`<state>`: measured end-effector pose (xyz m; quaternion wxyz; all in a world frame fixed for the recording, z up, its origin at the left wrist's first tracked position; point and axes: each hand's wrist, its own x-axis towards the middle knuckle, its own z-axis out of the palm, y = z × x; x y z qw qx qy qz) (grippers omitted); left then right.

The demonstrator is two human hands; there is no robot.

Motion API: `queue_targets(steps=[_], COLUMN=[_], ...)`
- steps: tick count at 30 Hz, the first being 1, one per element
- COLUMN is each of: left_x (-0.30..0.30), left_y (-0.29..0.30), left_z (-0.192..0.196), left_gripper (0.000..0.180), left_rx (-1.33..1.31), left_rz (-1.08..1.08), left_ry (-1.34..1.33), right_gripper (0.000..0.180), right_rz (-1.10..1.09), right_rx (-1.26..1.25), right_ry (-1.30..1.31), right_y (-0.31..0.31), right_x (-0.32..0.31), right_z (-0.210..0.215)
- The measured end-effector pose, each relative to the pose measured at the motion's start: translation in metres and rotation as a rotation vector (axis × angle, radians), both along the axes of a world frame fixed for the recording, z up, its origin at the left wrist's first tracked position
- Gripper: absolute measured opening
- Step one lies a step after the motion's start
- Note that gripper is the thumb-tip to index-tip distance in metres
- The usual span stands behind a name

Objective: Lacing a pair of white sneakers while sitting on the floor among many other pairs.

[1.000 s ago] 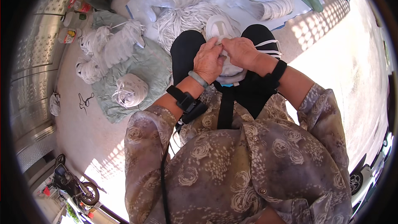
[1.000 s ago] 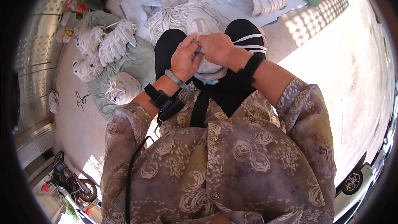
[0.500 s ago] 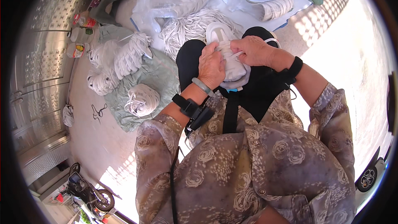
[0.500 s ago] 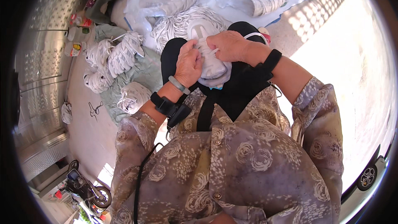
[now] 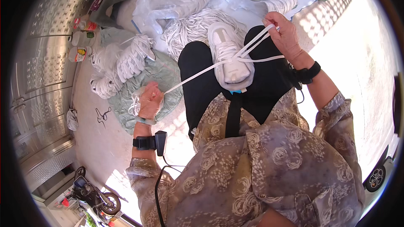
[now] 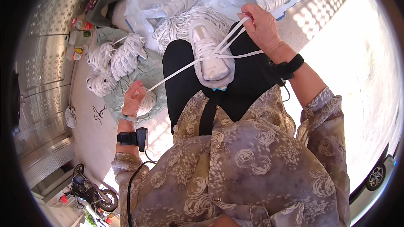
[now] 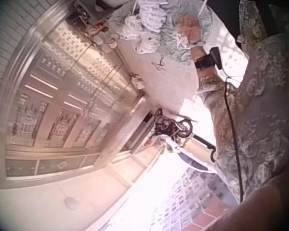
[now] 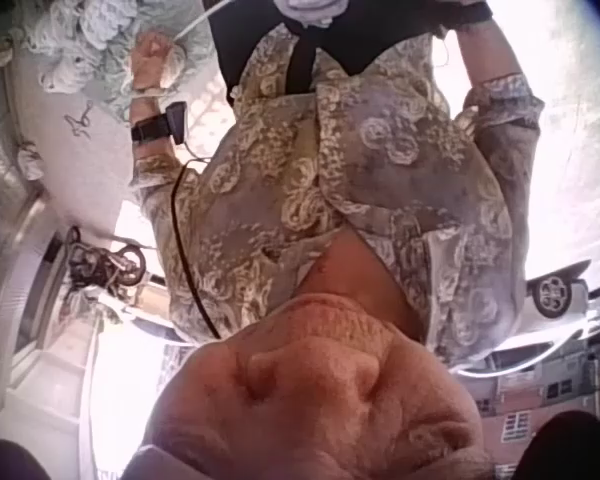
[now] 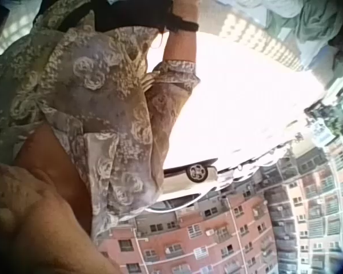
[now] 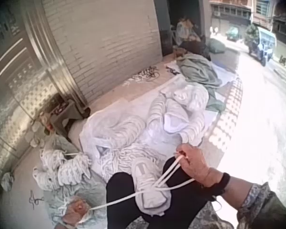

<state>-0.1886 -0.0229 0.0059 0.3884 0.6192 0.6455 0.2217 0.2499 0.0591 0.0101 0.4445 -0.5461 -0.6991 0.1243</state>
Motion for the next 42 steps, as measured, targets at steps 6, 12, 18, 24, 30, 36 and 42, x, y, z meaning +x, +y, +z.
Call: queue_targets(steps=[6, 12, 18, 24, 30, 36, 42], left_x=[0.085, 0.161, 0.130, -0.001, -0.082, -0.086, -0.095], left_y=[0.023, 0.045, 0.043, 0.014, -0.025, -0.035, -0.028], left_z=[0.000, 0.003, 0.010, 0.028, 0.019, -0.010, 0.008], left_gripper=[0.025, 0.014, 0.002, 0.003, 0.006, 0.013, 0.014], left_rx=[0.422, 0.646, 0.724, 0.513, 0.181, 0.198, 0.162], left_rz=[-0.279, -0.618, -0.726, -0.402, -0.163, -0.083, 0.099], left_ry=[0.459, 0.606, 0.717, 1.018, 1.078, 0.657, 0.423], right_gripper=[0.012, 0.011, 0.009, 0.013, 0.019, 0.019, 0.010], right_rz=[0.062, 0.061, 0.118, 0.338, 0.434, 0.455, 0.490], right_rx=[-0.032, -0.083, -0.222, -0.191, -0.354, -0.249, -0.239], right_ry=[0.125, 0.099, 0.157, -0.165, -0.248, -0.445, -0.413], right_y=[-0.004, -0.008, -0.017, -0.034, -0.043, -0.050, -0.055], right_x=[-0.015, -0.013, -0.024, -0.050, -0.043, -0.013, 0.003], right_z=[0.011, 0.021, 0.013, -0.002, -0.004, 0.008, 0.016])
